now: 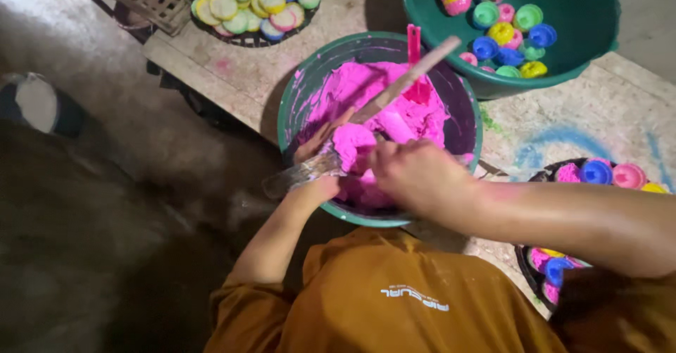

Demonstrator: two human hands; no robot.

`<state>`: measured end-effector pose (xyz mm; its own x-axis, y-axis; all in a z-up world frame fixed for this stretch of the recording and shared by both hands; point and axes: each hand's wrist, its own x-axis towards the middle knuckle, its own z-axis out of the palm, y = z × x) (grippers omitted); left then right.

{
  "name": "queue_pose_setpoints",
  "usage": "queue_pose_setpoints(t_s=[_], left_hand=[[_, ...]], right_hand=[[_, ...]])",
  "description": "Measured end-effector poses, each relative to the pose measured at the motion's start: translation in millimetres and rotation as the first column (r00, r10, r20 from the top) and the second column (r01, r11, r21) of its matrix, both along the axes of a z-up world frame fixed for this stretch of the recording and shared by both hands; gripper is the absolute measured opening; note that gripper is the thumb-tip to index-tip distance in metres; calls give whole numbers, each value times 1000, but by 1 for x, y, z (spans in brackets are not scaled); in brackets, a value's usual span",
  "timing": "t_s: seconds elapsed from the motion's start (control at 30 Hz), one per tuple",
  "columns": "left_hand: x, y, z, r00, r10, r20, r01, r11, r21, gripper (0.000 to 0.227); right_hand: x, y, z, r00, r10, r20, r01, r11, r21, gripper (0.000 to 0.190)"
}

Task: The person scoops pink paste into a handheld mold, presses it, and releases shaped decorations onto a tray. They repeat this cycle and also place pre-made multicolored round decorations from a bowl onto the same tray.

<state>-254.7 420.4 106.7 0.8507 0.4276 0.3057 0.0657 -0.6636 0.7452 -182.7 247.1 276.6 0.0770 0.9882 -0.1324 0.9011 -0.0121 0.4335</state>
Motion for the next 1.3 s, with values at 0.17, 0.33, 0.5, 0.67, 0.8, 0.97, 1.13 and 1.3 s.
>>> queue_pose_setpoints(t_s=[0.17,0.33,0.5,0.67,0.8,0.97,1.13,1.3], left_hand=[[5,23,-26,988,49,-143,-46,999,22,22],[-5,31,-1,992,-77,105,32,925,378,44],[2,1,10,973,-138,184,99,973,206,58],[-8,-13,17,966,-143,215,172,977,-123,50],[-19,14,46,979,47,197,-62,995,72,66],[-19,22,71,980,94,177,-161,894,418,62],[-10,15,57,964,-10,266,-58,968,246,60],[9,-5,20,975,-3,220,58,969,-241,63]], right_hand=[[10,-60,61,969,-216,118,198,969,149,39],[36,-64,54,979,-13,204,-25,983,179,37],[17,-18,26,952,137,274,-171,980,105,21],[-4,-1,19,998,51,-46,-47,996,78,21],[6,-42,63,995,-83,-48,90,981,171,41],[20,-45,97,985,-172,5,170,977,132,31],[14,-17,67,982,-49,-182,69,992,104,33],[-6,17,41,999,26,28,-26,1000,1,20]])
